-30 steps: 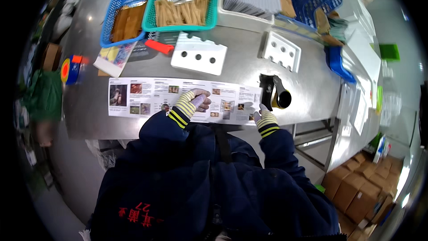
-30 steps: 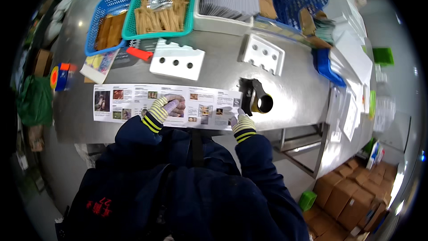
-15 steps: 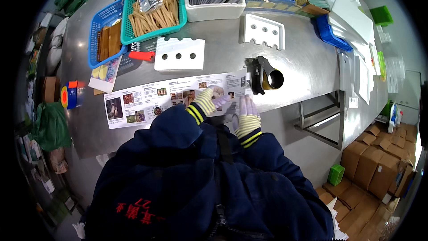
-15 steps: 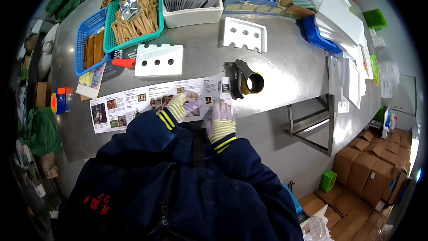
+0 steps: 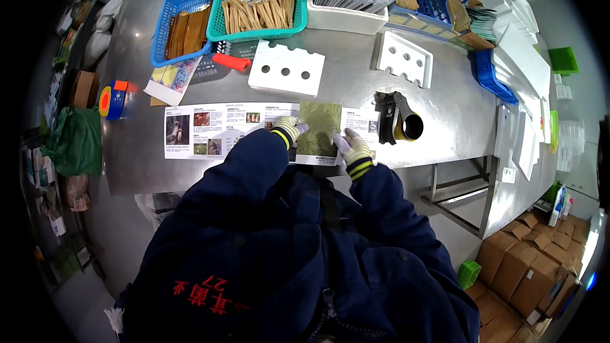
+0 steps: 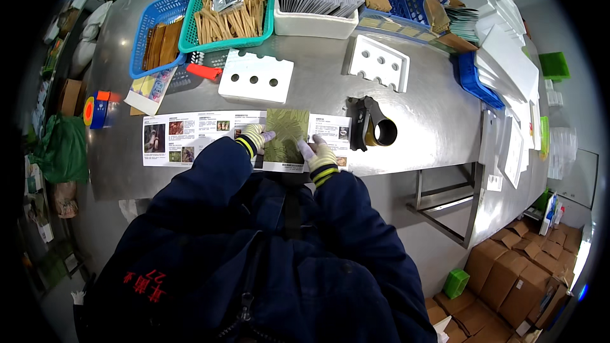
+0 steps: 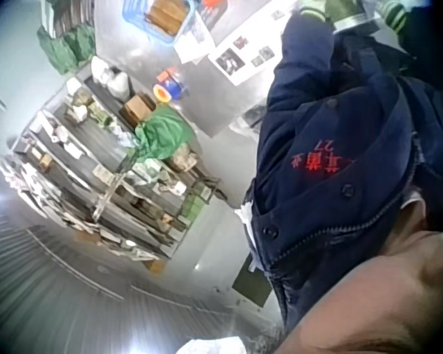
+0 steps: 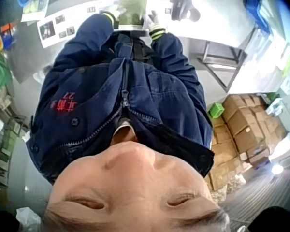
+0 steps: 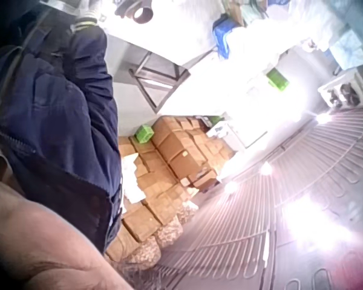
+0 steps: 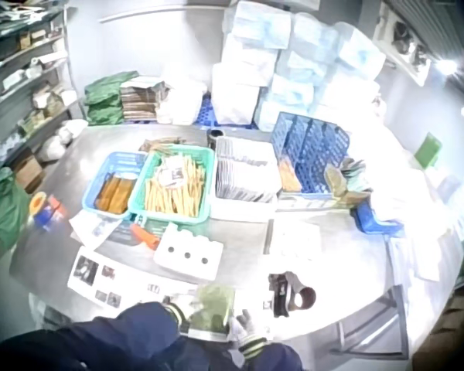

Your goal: The person inserts green mesh sheets into white booklets by hand and stacks them on a metal table.

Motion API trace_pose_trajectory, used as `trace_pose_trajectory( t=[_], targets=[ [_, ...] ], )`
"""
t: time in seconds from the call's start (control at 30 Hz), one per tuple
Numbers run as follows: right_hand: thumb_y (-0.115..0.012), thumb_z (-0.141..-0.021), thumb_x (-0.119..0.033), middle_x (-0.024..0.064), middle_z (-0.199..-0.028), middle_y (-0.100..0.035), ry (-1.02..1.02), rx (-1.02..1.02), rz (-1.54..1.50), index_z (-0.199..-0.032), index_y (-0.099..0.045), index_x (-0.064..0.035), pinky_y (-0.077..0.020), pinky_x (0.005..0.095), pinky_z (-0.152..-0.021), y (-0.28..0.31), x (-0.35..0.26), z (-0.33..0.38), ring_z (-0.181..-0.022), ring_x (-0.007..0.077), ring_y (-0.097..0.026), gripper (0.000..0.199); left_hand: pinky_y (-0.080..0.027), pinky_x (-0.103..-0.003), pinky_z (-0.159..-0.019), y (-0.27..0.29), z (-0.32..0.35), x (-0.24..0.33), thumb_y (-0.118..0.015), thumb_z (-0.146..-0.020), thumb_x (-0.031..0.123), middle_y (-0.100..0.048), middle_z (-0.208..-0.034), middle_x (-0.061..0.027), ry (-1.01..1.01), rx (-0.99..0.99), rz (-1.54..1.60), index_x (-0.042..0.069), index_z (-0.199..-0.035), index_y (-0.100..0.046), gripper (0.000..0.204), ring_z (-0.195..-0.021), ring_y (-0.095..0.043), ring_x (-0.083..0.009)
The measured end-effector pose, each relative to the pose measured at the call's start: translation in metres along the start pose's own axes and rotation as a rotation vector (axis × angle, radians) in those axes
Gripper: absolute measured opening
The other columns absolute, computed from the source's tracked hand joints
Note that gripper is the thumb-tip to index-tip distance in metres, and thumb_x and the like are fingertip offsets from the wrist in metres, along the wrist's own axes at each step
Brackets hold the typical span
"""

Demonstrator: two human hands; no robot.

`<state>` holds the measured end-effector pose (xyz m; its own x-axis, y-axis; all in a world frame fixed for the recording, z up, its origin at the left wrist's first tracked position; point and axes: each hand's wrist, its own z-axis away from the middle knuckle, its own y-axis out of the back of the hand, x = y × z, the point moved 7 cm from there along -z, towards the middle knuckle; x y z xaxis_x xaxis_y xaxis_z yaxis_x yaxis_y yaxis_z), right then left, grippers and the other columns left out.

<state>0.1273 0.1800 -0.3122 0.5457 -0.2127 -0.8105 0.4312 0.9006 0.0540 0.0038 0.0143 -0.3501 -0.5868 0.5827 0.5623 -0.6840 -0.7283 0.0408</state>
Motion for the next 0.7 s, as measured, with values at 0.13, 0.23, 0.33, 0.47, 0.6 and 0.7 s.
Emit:
trace_pose_trajectory(
  t=[0.13,0.23,0.33,0.47,0.6,0.7],
  targets=[
    [-0.065,-0.084,-0.028,0.0107,-0.096,-0.065,-0.122,0.018,0.551,-0.107,-0.061,0.0019,-0.0440,0.0280,-0.079,-0.012,-0.005,-0.028,-0.085,0.0143,-0.058,0.038,-0.050,-0.041,-0.081,0.012,0.005,0.008,-0.070,-0.079,0.019,-0.057,-0.115,-0.0168,-0.097,0.129,-0.167,-0.001,-0.120,-0.049,0.051,-0.096,-0.059,-0.0265],
    [-0.067,-0.082,-0.026,0.0100,-0.086,-0.067,0.154,0.036,0.448,-0.099,-0.064,0.0011,-0.0461,0.0314,-0.068,-0.006,-0.023,-0.018,-0.073,0.0179,-0.060,0.032,-0.050,-0.037,-0.080,0.035,0.047,0.068,-0.077,-0.068,0.019,-0.055,-0.113,-0.0200,-0.405,0.387,-0.522,0.001,-0.124,-0.047,0.066,-0.093,-0.060,-0.0276],
    [-0.063,-0.085,-0.027,0.0122,-0.082,-0.067,0.465,-0.113,0.789,-0.098,-0.064,-0.0009,-0.0469,0.0321,-0.067,-0.028,-0.107,0.031,-0.069,0.0226,-0.061,0.029,-0.043,-0.038,-0.089,0.044,0.171,0.167,-0.069,-0.072,0.049,-0.053,-0.117,-0.0187,-1.296,0.663,-0.700,0.004,-0.126,-0.046,0.075,-0.095,-0.058,-0.0347],
    [-0.055,-0.088,-0.034,0.0183,-0.080,-0.064,0.538,-0.232,0.578,-0.101,-0.062,-0.0019,-0.0468,0.0375,-0.069,-0.040,-0.187,0.070,-0.077,0.0323,-0.062,0.035,-0.046,-0.029,-0.074,0.032,0.180,0.196,-0.059,-0.085,0.041,-0.064,-0.085,-0.0118,-0.964,-0.066,-0.639,0.004,-0.096,-0.063,0.039,-0.082,-0.062,-0.0240],
    [-0.053,-0.091,-0.037,0.0157,-0.074,-0.062,0.678,-0.153,0.445,-0.101,-0.061,-0.0004,-0.0452,0.0351,-0.066,-0.063,-0.256,0.106,-0.071,0.0284,-0.061,0.039,-0.045,-0.032,-0.065,0.046,0.240,0.216,-0.055,-0.088,0.039,-0.062,-0.076,-0.0114,-1.192,0.250,-0.508,0.004,-0.088,-0.062,0.035,-0.072,-0.061,-0.0250],
    [-0.056,-0.088,-0.041,0.0227,-0.096,-0.063,0.619,-0.294,0.419,-0.103,-0.061,-0.0012,-0.0408,0.0331,-0.088,-0.052,-0.208,0.076,-0.094,0.0267,-0.060,0.043,-0.046,-0.032,-0.067,0.078,0.265,0.229,-0.057,-0.087,0.036,-0.064,-0.078,-0.0102,-1.130,0.358,-0.354,0.004,-0.087,-0.062,0.033,-0.074,-0.062,-0.0218]
  ],
)
